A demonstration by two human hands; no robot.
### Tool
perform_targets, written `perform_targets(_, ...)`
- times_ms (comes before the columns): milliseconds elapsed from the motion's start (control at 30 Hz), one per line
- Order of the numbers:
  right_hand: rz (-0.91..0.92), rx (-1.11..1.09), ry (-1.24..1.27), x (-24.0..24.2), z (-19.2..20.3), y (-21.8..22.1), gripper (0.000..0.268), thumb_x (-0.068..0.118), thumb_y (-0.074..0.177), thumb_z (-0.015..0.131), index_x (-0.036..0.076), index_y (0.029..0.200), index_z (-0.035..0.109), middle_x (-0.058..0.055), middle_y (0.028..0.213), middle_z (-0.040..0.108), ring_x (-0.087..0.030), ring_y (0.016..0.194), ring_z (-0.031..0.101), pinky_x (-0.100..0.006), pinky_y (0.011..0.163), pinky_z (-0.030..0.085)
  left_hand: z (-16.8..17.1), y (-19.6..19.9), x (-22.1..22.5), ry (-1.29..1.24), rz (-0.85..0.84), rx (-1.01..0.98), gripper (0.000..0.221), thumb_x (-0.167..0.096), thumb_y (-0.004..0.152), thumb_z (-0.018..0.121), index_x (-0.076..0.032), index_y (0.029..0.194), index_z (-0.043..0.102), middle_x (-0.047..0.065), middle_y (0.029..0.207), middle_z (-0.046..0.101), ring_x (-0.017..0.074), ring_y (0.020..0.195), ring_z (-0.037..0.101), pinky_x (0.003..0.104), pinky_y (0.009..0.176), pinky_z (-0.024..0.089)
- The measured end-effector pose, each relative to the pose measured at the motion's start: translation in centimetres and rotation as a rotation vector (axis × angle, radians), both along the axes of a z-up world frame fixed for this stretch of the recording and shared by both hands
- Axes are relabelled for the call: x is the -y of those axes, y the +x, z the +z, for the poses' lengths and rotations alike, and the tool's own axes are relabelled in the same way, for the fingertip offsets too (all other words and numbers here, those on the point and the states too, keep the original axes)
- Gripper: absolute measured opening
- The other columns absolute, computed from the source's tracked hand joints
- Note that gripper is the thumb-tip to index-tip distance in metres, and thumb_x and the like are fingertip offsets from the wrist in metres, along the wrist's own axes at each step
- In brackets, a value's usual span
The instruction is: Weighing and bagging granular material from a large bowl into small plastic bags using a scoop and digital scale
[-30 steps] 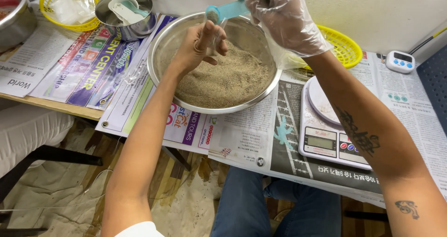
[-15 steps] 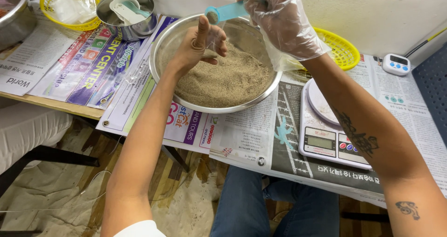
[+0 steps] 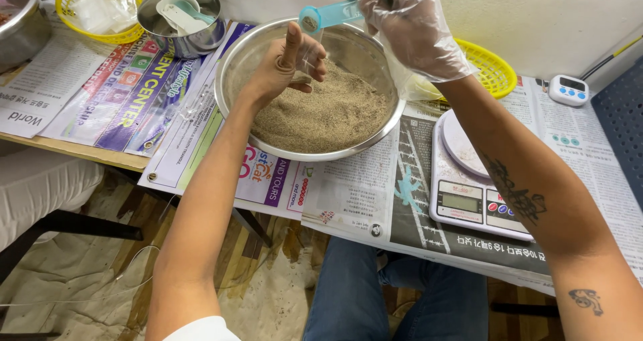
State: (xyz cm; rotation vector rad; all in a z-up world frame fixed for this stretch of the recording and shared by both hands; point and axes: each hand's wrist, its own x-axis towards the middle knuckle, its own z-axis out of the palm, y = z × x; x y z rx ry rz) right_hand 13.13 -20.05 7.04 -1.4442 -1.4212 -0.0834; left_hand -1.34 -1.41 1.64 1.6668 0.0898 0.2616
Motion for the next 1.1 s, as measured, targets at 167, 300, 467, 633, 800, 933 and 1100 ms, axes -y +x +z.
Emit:
perform_targets(167, -0.168, -0.34, -0.09, 1.1, 0.5, 0.5, 0.014, 0.008, 0.111, 0.062, 0.005, 0.106, 0.075, 0.0, 0.08, 0.068, -0.004, 0.062, 0.059, -0.017, 0.056, 0.052, -1.3, 0.8, -1.1, -0.041, 0.01, -0.014, 0.051, -0.056, 0.092, 0.055, -0.008, 0.102, 0.069, 0.007, 0.09, 0.075, 0.0161, 0.073, 0.075, 0.021, 0.053, 0.058)
perform_targets(300, -0.268, -0.375, -0.031, 2.4, -1.3, 2.6, 0.016, 0.007, 0.102, 0.059, 0.007, 0.097, 0.074, 0.001, 0.071, 0.065, -0.005, 0.057, 0.058, -0.019, 0.05, 0.041, -1.7, 0.6, -1.4, -0.014, 0.037, -0.03, 0.078, -0.07, 0.077, 0.055, 0.001, 0.108, 0.067, 0.009, 0.09, 0.073, 0.0151, 0.068, 0.072, 0.017, 0.044, 0.05)
perform_targets(467, -0.249, 0.454, -0.183, 4.9, -4.4, 1.0, 0.019, -0.004, 0.108, 0.063, 0.003, 0.095, 0.077, -0.009, 0.075, 0.072, -0.017, 0.057, 0.062, -0.033, 0.049, 0.052, -1.7, 0.5, -1.3, 0.032, -0.112, -0.07, 0.053, -0.061, 0.077, 0.07, -0.016, 0.103, 0.072, -0.002, 0.091, 0.069, 0.0079, 0.078, 0.066, 0.014, 0.058, 0.052)
perform_targets(633, -0.287, 0.731, -0.502, 7.2, -4.5, -5.0, 0.024, 0.03, 0.111, 0.054, 0.016, 0.104, 0.072, 0.001, 0.075, 0.062, -0.016, 0.059, 0.058, -0.033, 0.051, 0.049, -0.2, -0.1, 0.4, 0.016, -0.029, -0.066, 0.046, -0.056, 0.086, 0.061, -0.014, 0.102, 0.07, 0.003, 0.098, 0.07, 0.0132, 0.087, 0.068, 0.021, 0.07, 0.056)
perform_targets(800, -0.382, 0.717, -0.239, 10.2, -4.3, -5.1, 0.019, 0.021, 0.112, 0.06, 0.015, 0.106, 0.078, 0.002, 0.07, 0.074, -0.008, 0.05, 0.063, -0.039, 0.108, 0.051, 1.8, -1.1, 6.1, -0.407, -0.049, 0.183, 0.054, -0.062, 0.08, 0.057, -0.011, 0.097, 0.064, 0.006, 0.107, 0.06, 0.0194, 0.105, 0.06, 0.025, 0.078, 0.062)
perform_targets(933, -0.024, -0.304, -0.032, 12.1, -4.0, -4.7, 0.031, 0.005, 0.102, 0.047, -0.004, 0.131, 0.057, -0.012, 0.103, 0.067, -0.014, 0.09, 0.061, -0.024, 0.085, 0.052, 1.1, 1.4, 11.7, -0.518, -0.123, 0.435, 0.069, -0.083, 0.075, 0.057, -0.019, 0.099, 0.059, 0.003, 0.123, 0.059, 0.0242, 0.123, 0.051, 0.043, 0.106, 0.043)
perform_targets(1100, 0.266, -0.453, -0.051, 15.7, -4.5, -4.5, 0.028, 0.012, 0.106, 0.058, 0.008, 0.134, 0.058, -0.004, 0.113, 0.067, -0.011, 0.109, 0.062, -0.025, 0.097, 0.047, 0.4, 5.4, 18.5, -0.469, -0.129, 0.548, 0.066, -0.08, 0.083, 0.052, -0.018, 0.099, 0.065, 0.012, 0.132, 0.064, 0.0284, 0.131, 0.051, 0.057, 0.119, 0.031)
